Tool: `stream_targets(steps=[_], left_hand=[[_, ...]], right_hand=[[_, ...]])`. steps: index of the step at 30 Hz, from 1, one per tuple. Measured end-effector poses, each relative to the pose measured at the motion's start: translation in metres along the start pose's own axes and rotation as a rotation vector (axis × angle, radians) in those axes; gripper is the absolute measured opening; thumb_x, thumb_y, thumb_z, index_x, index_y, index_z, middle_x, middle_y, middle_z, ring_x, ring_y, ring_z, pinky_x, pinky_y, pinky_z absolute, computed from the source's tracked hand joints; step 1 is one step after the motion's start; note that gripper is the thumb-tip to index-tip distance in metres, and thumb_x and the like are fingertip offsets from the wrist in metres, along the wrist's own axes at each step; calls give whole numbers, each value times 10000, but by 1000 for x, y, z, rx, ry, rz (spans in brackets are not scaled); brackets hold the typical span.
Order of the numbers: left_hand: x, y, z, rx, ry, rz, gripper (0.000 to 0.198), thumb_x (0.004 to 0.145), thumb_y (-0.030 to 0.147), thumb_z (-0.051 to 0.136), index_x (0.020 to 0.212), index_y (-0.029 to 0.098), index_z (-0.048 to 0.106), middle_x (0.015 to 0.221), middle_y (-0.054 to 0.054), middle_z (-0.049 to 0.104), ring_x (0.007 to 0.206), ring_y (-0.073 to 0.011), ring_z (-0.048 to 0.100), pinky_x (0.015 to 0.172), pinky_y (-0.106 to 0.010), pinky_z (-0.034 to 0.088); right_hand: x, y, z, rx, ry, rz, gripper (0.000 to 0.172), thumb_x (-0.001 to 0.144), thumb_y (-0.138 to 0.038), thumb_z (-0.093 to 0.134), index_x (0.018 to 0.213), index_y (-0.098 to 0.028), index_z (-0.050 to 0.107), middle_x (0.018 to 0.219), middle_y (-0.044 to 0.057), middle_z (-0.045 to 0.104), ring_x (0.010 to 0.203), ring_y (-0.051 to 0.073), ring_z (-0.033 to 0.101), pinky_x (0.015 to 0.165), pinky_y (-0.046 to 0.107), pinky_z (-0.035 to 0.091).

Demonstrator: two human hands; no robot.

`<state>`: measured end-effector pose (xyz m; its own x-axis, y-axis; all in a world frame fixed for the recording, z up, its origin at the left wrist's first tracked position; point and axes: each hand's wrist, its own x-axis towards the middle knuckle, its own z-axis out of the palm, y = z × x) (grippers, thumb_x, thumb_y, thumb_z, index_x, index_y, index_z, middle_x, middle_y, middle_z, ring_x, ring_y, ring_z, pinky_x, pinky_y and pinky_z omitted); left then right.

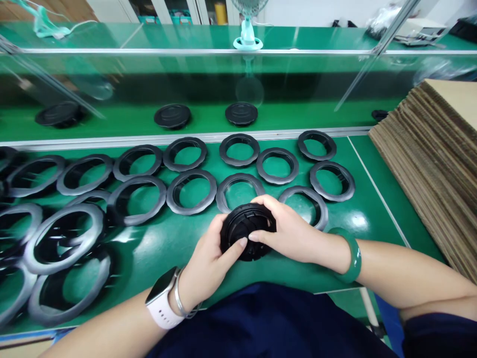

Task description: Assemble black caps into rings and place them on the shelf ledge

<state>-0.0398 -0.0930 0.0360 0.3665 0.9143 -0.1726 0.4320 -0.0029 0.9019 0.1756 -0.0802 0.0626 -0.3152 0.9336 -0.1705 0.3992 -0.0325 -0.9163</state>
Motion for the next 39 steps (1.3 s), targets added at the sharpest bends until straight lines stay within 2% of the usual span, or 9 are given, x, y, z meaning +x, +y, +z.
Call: stream_targets(steps=[11,16,19,22,24,26,29,34,39], left_hand=[[-1,2,4,71,25,-3,346,951,385,603,1258,278,483,1125,1,647,1021,-194,634,890,-330,503],[-2,-1,2,55,28,43,337,954,388,601,1249,260,499,1154,-21,649,1053,-210,627,897,-330,495],[-1,-4,-1,-100,40,140,303,1016,415,466,1261,239,492,1047,-31,673,923,-198,643,818,-327,510],[3,1,-8,-176,121,177,281,1050,367,370,1279,226,453,955,-31,690,793,-181,655,735,-324,526],[8,10,-11,41,149,213,251,1026,316,455,1258,226,489,1033,-48,699,884,-193,667,822,-347,533],[15,19,-11,387,105,317,262,976,270,553,1231,211,551,1139,-74,688,1039,-235,640,959,-404,499],[26,26,-3,758,32,445,322,937,233,591,1247,148,590,1233,-129,653,1174,-310,570,1057,-497,440],[36,18,14,867,24,468,405,935,219,587,1321,99,562,1247,-155,647,1175,-316,572,1059,-507,452],[33,8,4,886,56,509,366,926,193,572,1284,119,596,1365,-155,606,1369,-339,462,1197,-576,302]], right_hand=[[-4,1,6,-128,27,-20,394,841,-158,728,1157,-273,521,1072,-18,642,972,174,610,809,337,486],[-6,2,6,-55,31,-35,410,810,-168,765,1141,-275,547,1055,-32,664,970,170,628,819,327,493],[-2,3,-6,62,72,-15,443,738,-203,833,1104,-263,591,1055,-26,677,996,189,639,870,346,509],[10,7,-34,329,242,-42,476,684,-276,885,1082,-247,626,1096,-6,683,1045,209,647,943,369,527],[22,15,-60,561,374,-81,443,687,-296,885,1056,-238,646,1093,0,694,1052,210,658,972,371,542],[34,25,-85,721,473,-103,386,700,-307,873,1018,-227,670,1071,9,710,1051,216,670,989,376,555],[48,40,-111,826,533,-117,334,760,-343,829,1038,-221,690,1115,26,721,1113,223,663,1004,369,566],[54,50,-118,930,561,-90,245,911,-382,678,1110,-240,688,1249,8,690,1257,192,595,1034,335,556],[52,54,-119,923,557,-32,260,950,-458,577,1084,-258,677,1213,7,705,1202,205,630,991,385,571]])
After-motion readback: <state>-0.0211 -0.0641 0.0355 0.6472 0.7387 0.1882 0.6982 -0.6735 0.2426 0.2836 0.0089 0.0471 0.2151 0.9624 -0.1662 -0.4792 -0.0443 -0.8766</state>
